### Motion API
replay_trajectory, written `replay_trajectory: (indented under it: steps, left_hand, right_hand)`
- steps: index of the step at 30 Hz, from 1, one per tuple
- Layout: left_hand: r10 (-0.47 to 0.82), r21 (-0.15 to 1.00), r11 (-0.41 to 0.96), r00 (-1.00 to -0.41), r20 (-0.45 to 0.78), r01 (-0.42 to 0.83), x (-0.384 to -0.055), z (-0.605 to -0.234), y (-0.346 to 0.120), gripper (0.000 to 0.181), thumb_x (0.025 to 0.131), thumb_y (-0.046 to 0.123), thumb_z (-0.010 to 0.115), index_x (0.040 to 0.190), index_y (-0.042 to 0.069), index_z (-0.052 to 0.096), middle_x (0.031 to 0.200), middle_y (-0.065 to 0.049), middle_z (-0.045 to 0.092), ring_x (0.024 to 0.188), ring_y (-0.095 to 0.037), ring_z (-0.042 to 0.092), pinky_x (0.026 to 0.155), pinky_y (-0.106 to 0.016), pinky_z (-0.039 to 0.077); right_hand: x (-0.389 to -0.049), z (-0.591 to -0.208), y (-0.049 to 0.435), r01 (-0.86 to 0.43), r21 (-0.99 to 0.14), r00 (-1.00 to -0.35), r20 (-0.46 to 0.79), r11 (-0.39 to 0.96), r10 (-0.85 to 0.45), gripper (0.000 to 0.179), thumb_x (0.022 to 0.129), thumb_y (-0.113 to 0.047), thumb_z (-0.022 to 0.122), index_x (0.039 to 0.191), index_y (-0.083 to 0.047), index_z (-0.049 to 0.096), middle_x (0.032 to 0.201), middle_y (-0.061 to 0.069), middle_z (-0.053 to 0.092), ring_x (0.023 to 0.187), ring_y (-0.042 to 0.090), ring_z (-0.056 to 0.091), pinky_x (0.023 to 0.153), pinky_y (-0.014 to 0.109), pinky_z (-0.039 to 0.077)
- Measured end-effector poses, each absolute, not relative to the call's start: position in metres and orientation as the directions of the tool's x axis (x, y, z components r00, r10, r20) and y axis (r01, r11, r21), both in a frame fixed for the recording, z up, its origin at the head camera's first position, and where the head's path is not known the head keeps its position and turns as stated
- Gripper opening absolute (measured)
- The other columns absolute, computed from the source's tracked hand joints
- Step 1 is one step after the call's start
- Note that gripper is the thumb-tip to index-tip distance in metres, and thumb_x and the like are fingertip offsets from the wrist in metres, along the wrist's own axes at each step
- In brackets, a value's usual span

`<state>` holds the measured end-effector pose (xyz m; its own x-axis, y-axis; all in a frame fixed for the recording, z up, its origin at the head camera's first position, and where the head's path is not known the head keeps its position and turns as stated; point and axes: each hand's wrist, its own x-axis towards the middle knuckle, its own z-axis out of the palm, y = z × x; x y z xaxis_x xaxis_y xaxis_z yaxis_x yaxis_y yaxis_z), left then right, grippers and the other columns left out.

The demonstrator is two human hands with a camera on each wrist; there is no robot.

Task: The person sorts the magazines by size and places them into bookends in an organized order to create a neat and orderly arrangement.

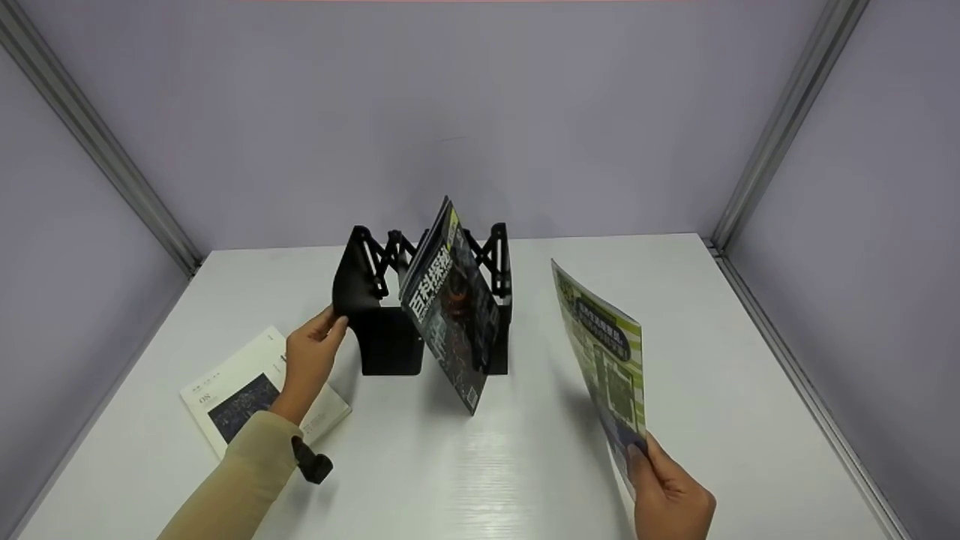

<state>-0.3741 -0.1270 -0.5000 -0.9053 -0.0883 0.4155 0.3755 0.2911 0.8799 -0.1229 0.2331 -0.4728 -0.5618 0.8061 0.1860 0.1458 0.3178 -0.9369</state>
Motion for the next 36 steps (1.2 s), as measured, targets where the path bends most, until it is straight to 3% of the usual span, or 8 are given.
replay_trajectory:
  steps: [2, 6, 12, 20, 26, 33, 36]
  left_hand:
    - [-0.084, 0.875, 0.299, -0.903, 0.421, 0.381, -0.374, -0.500, -0.127, 0.036, 0.095, 0.007, 0.065, 0.131, 0.002, 0.062, 0.131, -0.014, 0.065, 0.122, -0.028, 0.064, 0.094, -0.038, 0.059]
    - [-0.083, 0.868, 0.313, -0.900, 0.429, 0.385, -0.374, -0.501, -0.127, 0.036, 0.096, 0.006, 0.064, 0.131, 0.002, 0.062, 0.131, -0.015, 0.065, 0.121, -0.029, 0.064, 0.094, -0.037, 0.059]
    - [-0.095, 0.878, 0.301, -0.904, 0.417, 0.373, -0.375, -0.500, -0.126, 0.036, 0.095, 0.006, 0.065, 0.130, 0.002, 0.063, 0.130, -0.014, 0.065, 0.121, -0.028, 0.064, 0.094, -0.037, 0.059]
    - [-0.101, 0.887, 0.291, -0.910, 0.401, 0.359, -0.374, -0.499, -0.126, 0.036, 0.094, 0.006, 0.066, 0.130, 0.002, 0.064, 0.130, -0.014, 0.065, 0.122, -0.028, 0.064, 0.096, -0.037, 0.058]
    - [-0.100, 0.882, 0.299, -0.907, 0.410, 0.365, -0.376, -0.500, -0.126, 0.036, 0.094, 0.006, 0.065, 0.130, 0.002, 0.063, 0.130, -0.014, 0.065, 0.122, -0.028, 0.064, 0.094, -0.035, 0.059]
    - [-0.082, 0.878, 0.284, -0.902, 0.423, 0.386, -0.375, -0.501, -0.127, 0.036, 0.096, 0.007, 0.064, 0.131, 0.000, 0.062, 0.131, -0.017, 0.064, 0.122, -0.031, 0.063, 0.093, -0.037, 0.059]
    - [-0.083, 0.878, 0.285, -0.902, 0.423, 0.385, -0.375, -0.501, -0.127, 0.036, 0.095, 0.007, 0.065, 0.131, 0.000, 0.062, 0.131, -0.017, 0.064, 0.121, -0.030, 0.064, 0.093, -0.036, 0.059]
  right_hand:
    - [-0.121, -0.472, 0.232, 0.136, -0.945, -0.560, 0.174, 0.298, 0.810, 0.032, 0.089, 0.009, 0.066, 0.120, 0.007, 0.059, 0.091, -0.022, 0.060, 0.071, -0.026, 0.052, 0.059, 0.002, 0.051]
    - [-0.118, -0.469, 0.228, 0.038, -0.973, -0.570, 0.167, 0.228, 0.805, 0.034, 0.090, 0.008, 0.065, 0.123, 0.007, 0.056, 0.083, -0.038, 0.058, 0.073, -0.019, 0.060, 0.059, 0.005, 0.054]
    - [-0.111, -0.462, 0.223, -0.183, -0.980, -0.598, 0.171, 0.074, 0.783, 0.034, 0.089, 0.015, 0.061, 0.122, 0.010, 0.055, 0.088, -0.021, 0.072, 0.077, -0.004, 0.071, 0.061, 0.012, 0.058]
    - [-0.103, -0.451, 0.220, -0.158, -0.987, -0.652, 0.102, -0.003, 0.751, 0.035, 0.089, 0.014, 0.063, 0.123, 0.009, 0.059, 0.093, -0.013, 0.076, 0.080, 0.003, 0.074, 0.060, 0.018, 0.061]
    - [-0.106, -0.445, 0.212, -0.095, -0.995, -0.675, 0.067, 0.004, 0.735, 0.036, 0.090, 0.012, 0.063, 0.125, 0.007, 0.057, 0.092, -0.018, 0.074, 0.079, 0.000, 0.073, 0.060, 0.017, 0.060]
    - [-0.120, -0.450, 0.199, -0.183, -0.980, -0.659, 0.179, 0.075, 0.731, 0.036, 0.084, 0.024, 0.060, 0.113, 0.004, 0.065, 0.085, -0.019, 0.074, 0.080, -0.005, 0.071, 0.064, 0.012, 0.058]
    - [-0.129, -0.451, 0.195, -0.117, -0.978, -0.670, 0.205, 0.171, 0.713, 0.032, 0.086, 0.018, 0.063, 0.115, 0.005, 0.066, 0.083, -0.027, 0.070, 0.079, -0.009, 0.069, 0.063, 0.010, 0.058]
